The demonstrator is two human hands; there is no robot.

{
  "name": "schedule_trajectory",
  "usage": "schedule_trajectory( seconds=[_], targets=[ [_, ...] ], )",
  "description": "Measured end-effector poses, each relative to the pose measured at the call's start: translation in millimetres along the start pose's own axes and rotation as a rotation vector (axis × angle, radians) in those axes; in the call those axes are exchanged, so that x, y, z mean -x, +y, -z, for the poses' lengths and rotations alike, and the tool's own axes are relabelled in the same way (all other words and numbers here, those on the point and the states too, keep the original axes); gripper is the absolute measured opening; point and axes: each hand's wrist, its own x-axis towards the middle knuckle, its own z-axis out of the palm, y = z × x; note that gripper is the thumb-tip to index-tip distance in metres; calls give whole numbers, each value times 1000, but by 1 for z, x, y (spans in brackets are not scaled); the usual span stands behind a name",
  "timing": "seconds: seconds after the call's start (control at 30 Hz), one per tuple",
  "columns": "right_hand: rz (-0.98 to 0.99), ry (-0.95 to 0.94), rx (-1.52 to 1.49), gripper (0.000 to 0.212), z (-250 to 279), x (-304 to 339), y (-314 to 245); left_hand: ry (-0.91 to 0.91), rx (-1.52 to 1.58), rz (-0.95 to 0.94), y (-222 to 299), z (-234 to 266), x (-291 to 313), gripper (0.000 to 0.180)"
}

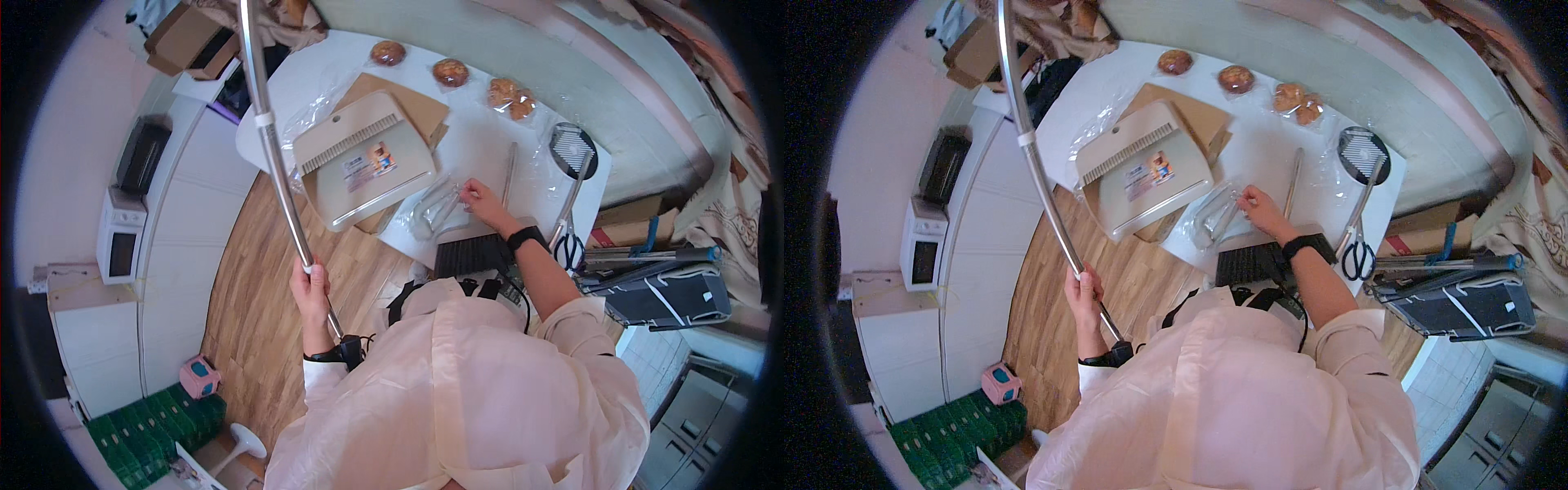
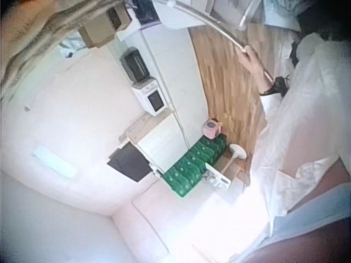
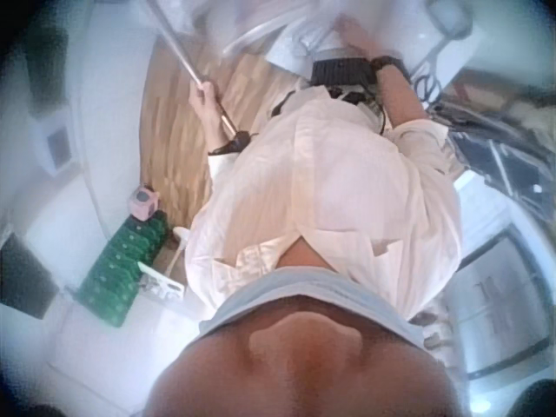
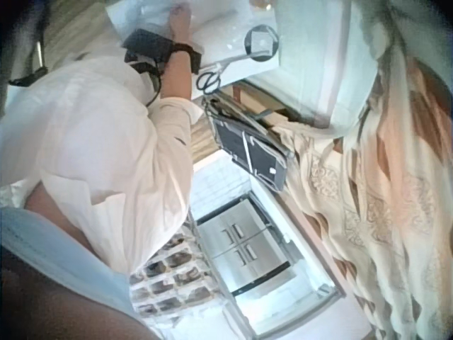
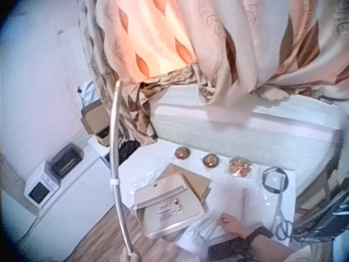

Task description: The person connects the sections of a metal broom handle, attaches a broom head to the handle, and then inserts the handle into a plastic dustpan.

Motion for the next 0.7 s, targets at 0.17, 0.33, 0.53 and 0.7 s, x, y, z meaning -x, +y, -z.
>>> schedule_trajectory(
  seconds=[0.17, 0.33, 0.53, 0.7],
  targets=[
    [-12, 42, -559, 6, 40, 54, -74, 2, 114, 74, 1, -32, -20, 26],
    [173, 81, -758, 10, 70, 109, -117, -124, -62, 27, 22, -81, -54, 19],
    [410, -14, -1000, 11, 58, 136, -144, -436, 140, -155, 35, -138, -61, 40],
    [362, 134, -906, 15, 46, 147, -152, -481, 119, -116, 55, -159, -62, 37]
  ],
)
